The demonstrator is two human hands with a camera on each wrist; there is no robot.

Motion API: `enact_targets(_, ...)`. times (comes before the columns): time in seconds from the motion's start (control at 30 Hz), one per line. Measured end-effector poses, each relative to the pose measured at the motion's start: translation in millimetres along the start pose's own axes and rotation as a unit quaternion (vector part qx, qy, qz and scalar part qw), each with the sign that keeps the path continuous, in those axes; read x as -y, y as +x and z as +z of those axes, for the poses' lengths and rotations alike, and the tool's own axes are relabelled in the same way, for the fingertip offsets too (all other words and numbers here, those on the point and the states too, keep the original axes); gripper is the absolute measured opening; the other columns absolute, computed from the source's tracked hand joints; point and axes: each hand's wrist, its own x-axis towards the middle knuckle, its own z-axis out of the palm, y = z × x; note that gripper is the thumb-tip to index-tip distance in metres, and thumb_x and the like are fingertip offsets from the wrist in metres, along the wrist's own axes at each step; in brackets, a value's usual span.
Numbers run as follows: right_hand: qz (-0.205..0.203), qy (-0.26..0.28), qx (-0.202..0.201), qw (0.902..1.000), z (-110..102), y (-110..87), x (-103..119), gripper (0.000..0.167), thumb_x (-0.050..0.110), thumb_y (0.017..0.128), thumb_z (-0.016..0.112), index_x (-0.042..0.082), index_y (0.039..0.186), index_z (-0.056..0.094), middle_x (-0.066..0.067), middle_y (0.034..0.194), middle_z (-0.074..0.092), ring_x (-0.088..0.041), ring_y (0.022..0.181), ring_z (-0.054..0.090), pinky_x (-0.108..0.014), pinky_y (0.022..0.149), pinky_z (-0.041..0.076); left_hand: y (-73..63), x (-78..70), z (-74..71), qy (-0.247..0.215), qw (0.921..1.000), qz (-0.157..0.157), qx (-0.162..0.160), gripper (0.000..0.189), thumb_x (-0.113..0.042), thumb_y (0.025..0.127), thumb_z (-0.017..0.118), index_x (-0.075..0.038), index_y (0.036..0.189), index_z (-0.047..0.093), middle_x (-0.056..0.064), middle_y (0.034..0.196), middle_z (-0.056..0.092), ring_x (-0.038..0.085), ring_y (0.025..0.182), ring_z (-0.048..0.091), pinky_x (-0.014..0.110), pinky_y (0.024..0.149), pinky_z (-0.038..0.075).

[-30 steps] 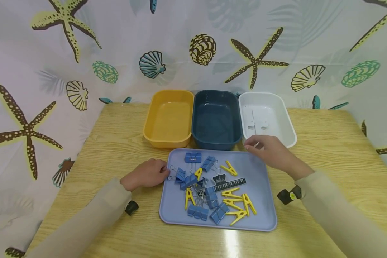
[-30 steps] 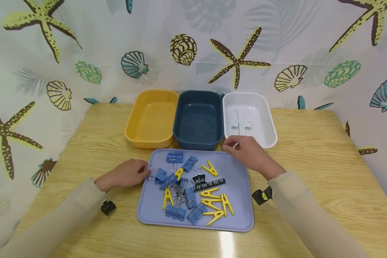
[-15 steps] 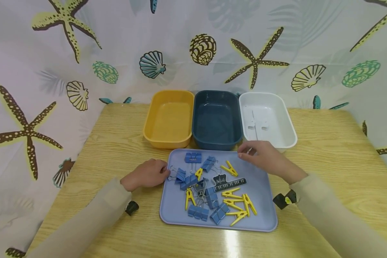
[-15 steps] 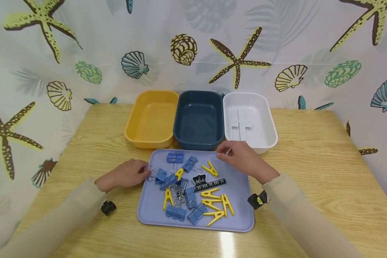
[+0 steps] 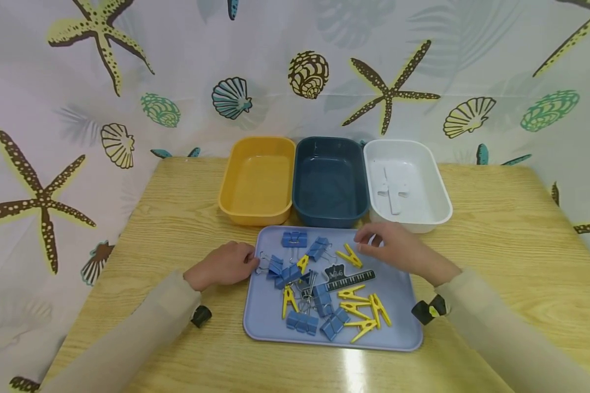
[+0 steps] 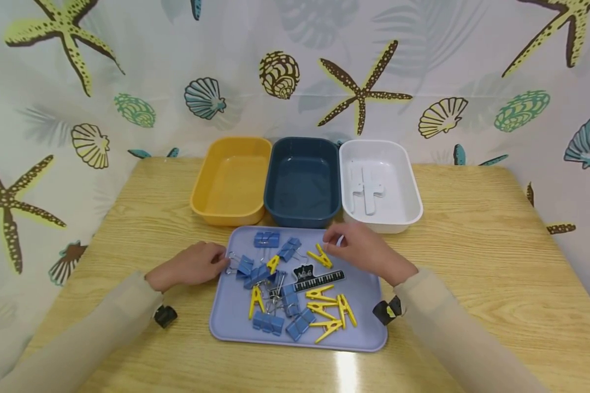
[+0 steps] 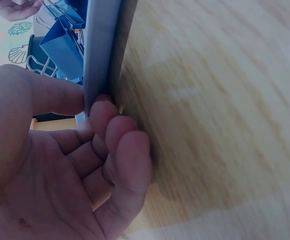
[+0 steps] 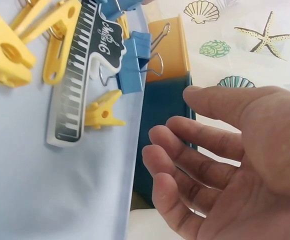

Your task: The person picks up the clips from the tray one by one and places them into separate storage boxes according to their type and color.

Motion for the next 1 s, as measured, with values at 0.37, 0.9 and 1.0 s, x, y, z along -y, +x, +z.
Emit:
enact_targets(0.37, -0.008, 0.0, 0.027, 0.9996, 11, -0.6, 8, 0.019, 0.018, 0.088, 0.068, 0.008, 0.104, 0.071, 0.001, 0.09, 0.068, -0.01, 0.077, 0.059, -0.024, 0.067, 0.047, 1.3, 1.0, 1.1, -0.002, 1.0, 0.0, -0.002, 0.036, -0.024, 0.095, 0.051, -0.016, 0.061, 0.043, -0.003, 0.056, 0.04, 0.012, 0.05, 0.041, 0.025, 0.05, 0.031)
enact_targets(0.9, -0.013, 0.033, 0.069, 0.997, 25, 1.2, 13, 0.021, 0.02, 0.088, 0.068, 0.007, 0.105, 0.07, 0.004, 0.08, 0.067, -0.005, 0.07, 0.055, -0.023, 0.064, 0.046, 1.2, 1.0, 1.9, -0.003, 1.0, 0.0, -0.002, 0.037, -0.024, 0.095, 0.051, -0.016, 0.06, 0.043, -0.003, 0.056, 0.04, 0.012, 0.05, 0.041, 0.024, 0.05, 0.03)
enact_targets(1.0, -0.009, 0.033, 0.076, 0.9965, 27, 1.8, 13, 0.023, 0.019, 0.089, 0.068, 0.005, 0.107, 0.069, 0.003, 0.077, 0.066, -0.005, 0.066, 0.054, -0.023, 0.062, 0.045, 1.0, 0.9, 2.0, -0.002, 1.0, 0.0, -0.003, 0.036, -0.024, 0.095, 0.051, -0.016, 0.061, 0.043, -0.003, 0.056, 0.04, 0.012, 0.05, 0.041, 0.024, 0.05, 0.03)
